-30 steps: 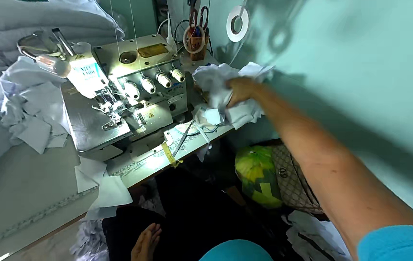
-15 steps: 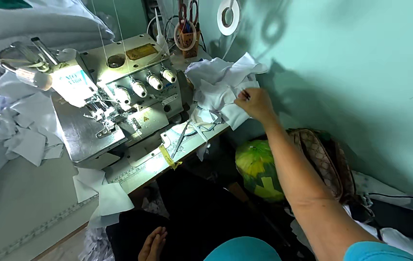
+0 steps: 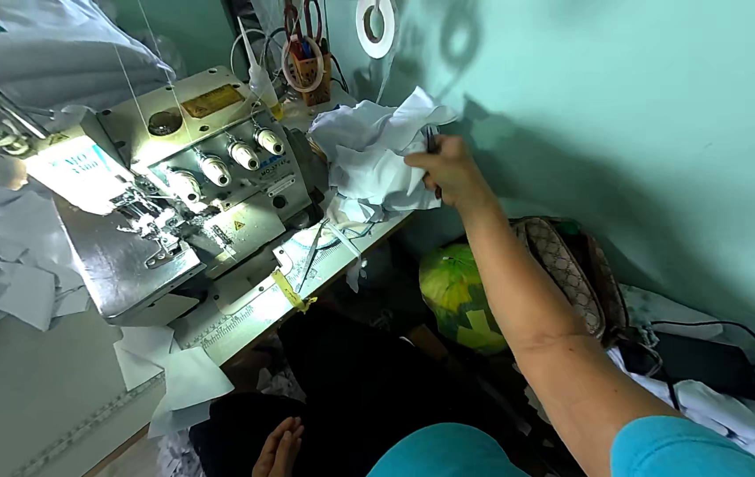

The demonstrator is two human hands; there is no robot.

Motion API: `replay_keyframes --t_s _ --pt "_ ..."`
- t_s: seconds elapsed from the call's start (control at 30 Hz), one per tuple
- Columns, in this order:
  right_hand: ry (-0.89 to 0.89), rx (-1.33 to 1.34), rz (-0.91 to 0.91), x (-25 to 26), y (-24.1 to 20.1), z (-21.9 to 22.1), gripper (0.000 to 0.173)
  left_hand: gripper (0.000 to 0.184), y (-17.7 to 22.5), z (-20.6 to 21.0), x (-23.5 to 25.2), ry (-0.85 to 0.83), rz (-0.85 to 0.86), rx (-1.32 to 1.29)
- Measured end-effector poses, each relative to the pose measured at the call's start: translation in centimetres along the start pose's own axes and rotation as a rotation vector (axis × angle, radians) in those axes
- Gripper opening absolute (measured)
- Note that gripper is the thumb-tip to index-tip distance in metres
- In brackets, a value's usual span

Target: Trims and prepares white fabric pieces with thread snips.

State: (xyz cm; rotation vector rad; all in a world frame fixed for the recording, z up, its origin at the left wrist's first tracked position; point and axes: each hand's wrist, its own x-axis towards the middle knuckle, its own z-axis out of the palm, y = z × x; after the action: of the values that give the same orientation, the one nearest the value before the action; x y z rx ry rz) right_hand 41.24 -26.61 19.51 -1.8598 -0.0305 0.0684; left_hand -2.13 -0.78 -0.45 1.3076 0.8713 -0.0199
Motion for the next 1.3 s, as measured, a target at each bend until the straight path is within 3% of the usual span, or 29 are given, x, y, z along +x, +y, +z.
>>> replay_keyframes --t_s 0.27,0.4,0.47,0.57,0.63,0.77,0.9,1.0,1.07,1.13,1.17,1.23,1.3 --pt "0.092 0.207 -0.242 5.8 -7.8 0.3 0.018 0.034 -0.5 -0.4 -0.2 0.014 0.004 -0.047" --pt "0.081 0.3 -0.26 9.3 -10.1 -1.3 0.015 0.032 -0.6 -0.4 -0.1 0.022 0.001 -0.08" --pt "0.127 0.006 -0.27 11.4 -8.6 -2.8 0.025 0.032 -0.6 -0.3 -0.1 0.027 -0.001 -0.103" --pt "0.107 -0.595 -0.113 12.4 -4.3 -4.5 0.052 0.031 -0.5 -0.1 -0.1 0.028 -0.005 -0.112" --pt "0.149 -0.754 -0.046 10.7 -3.5 -3.7 0.064 0.031 -0.5 0.0 0.1 0.024 -0.013 -0.112" --pt "0.025 -0.713 -0.238 6.6 -3.1 0.9 0.032 0.032 0.0 0.3 0.3 0.019 -0.033 -0.066" --pt "-0.225 -0.717 -0.389 5.7 -2.9 5.3 0.025 0.031 0.2 0.4 0.1 0.038 -0.034 -0.064" --pt "-0.065 -0.682 -0.277 7.4 -3.6 6.8 0.031 0.032 -0.1 0.3 -0.4 0.052 -0.02 -0.077" --pt "0.051 -0.674 -0.129 9.1 -3.9 7.0 0.049 0.033 -0.2 0.3 -0.4 0.055 -0.009 -0.077" --pt "-0.006 -0.761 -0.045 10.5 -3.5 7.1 0.07 0.033 -0.5 0.2 -0.2 0.059 -0.006 -0.085" --pt "-0.069 -0.83 -0.054 11.0 -3.0 7.2 0.068 0.033 -0.5 0.1 -0.1 0.057 -0.01 -0.085" --pt "-0.169 -0.916 -0.104 11.5 -2.7 7.5 0.049 0.033 -0.6 0.1 0.2 0.056 -0.02 -0.089" --pt "-0.18 -0.795 -0.125 11.8 -3.9 7.1 0.042 0.033 -1.1 -0.1 0.5 0.048 -0.023 -0.111"
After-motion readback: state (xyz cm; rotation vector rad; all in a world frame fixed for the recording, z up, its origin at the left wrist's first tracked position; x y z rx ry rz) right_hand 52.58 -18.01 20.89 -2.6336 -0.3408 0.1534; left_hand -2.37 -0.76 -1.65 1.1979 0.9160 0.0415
